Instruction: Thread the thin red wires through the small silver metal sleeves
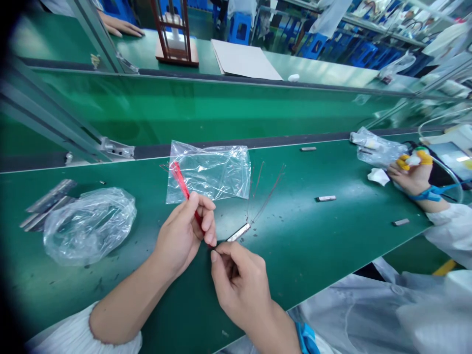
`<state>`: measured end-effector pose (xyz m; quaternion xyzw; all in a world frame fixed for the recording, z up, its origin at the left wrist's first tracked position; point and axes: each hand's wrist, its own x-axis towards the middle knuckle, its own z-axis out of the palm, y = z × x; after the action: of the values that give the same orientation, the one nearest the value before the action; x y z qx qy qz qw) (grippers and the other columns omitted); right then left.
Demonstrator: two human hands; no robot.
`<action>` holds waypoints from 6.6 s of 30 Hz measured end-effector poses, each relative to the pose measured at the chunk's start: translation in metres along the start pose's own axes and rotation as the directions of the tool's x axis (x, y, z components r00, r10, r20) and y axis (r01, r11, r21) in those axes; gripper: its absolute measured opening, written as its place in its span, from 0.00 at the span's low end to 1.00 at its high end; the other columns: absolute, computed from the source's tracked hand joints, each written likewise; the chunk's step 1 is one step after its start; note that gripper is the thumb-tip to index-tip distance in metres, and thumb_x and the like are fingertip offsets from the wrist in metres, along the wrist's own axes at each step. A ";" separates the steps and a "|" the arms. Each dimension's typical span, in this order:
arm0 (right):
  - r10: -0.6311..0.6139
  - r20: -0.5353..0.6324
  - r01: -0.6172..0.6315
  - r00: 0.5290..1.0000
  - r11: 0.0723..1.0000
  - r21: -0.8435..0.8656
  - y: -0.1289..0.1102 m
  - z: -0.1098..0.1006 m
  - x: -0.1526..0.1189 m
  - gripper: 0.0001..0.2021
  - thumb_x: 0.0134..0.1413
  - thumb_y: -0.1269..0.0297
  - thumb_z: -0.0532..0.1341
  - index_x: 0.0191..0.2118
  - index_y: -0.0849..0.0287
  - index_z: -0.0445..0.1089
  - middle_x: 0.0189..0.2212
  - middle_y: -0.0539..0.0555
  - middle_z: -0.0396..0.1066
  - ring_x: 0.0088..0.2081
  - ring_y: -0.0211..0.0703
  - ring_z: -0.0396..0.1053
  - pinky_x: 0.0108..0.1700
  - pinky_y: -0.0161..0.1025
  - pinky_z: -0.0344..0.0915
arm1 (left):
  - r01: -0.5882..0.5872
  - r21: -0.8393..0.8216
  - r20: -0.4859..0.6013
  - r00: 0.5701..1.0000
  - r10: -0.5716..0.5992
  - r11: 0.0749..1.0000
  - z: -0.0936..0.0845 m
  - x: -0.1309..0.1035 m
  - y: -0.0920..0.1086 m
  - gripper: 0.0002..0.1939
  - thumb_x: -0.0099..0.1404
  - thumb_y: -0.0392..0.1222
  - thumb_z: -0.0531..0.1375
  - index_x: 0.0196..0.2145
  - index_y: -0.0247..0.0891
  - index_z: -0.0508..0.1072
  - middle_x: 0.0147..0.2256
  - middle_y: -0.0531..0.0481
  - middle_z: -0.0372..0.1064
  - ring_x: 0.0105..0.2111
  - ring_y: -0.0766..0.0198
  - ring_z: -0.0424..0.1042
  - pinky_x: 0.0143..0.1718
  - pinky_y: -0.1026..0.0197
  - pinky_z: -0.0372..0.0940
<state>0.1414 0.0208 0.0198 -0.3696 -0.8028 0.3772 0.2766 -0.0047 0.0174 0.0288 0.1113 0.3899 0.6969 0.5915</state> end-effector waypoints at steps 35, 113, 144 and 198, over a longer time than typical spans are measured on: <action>0.512 -0.086 -0.290 0.855 0.608 0.739 -0.005 0.001 0.002 0.11 0.61 0.56 0.64 0.32 0.56 0.66 0.15 0.44 0.64 0.12 0.32 0.55 0.13 0.27 0.47 | -0.361 0.066 -0.345 0.867 0.360 0.930 -0.005 0.001 0.041 0.21 0.72 0.50 0.54 0.25 0.39 0.71 0.16 0.60 0.45 0.15 0.71 0.42 0.16 0.64 0.43; 0.259 -0.143 -0.236 0.955 0.958 0.163 0.039 -0.049 0.010 0.07 0.59 0.62 0.64 0.31 0.59 0.75 0.20 0.48 0.67 0.19 0.34 0.60 0.21 0.32 0.58 | 0.032 0.344 -0.095 0.996 0.000 0.938 -0.002 0.002 0.006 0.18 0.64 0.56 0.61 0.28 0.37 0.72 0.17 0.63 0.44 0.16 0.72 0.41 0.17 0.66 0.41; 0.097 -0.005 -0.097 0.995 0.990 -0.103 0.041 -0.042 0.011 0.09 0.63 0.63 0.61 0.32 0.56 0.77 0.22 0.50 0.72 0.20 0.39 0.64 0.23 0.36 0.59 | 0.077 0.103 -0.161 0.985 -0.060 0.992 -0.001 0.004 0.007 0.18 0.61 0.53 0.65 0.27 0.36 0.70 0.15 0.65 0.43 0.14 0.76 0.39 0.15 0.69 0.40; 0.070 0.033 -0.074 0.997 0.987 0.141 0.013 -0.014 -0.003 0.08 0.62 0.69 0.58 0.31 0.57 0.70 0.19 0.47 0.65 0.19 0.36 0.61 0.22 0.33 0.57 | -0.081 0.023 -0.094 0.992 0.083 0.996 0.007 -0.001 0.014 0.15 0.70 0.51 0.58 0.32 0.37 0.74 0.20 0.56 0.64 0.18 0.67 0.67 0.23 0.63 0.67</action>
<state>0.1583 0.0301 0.0168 -0.3723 -0.7639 0.4482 0.2775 -0.0102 0.0193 0.0438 0.0996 0.4195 0.7212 0.5422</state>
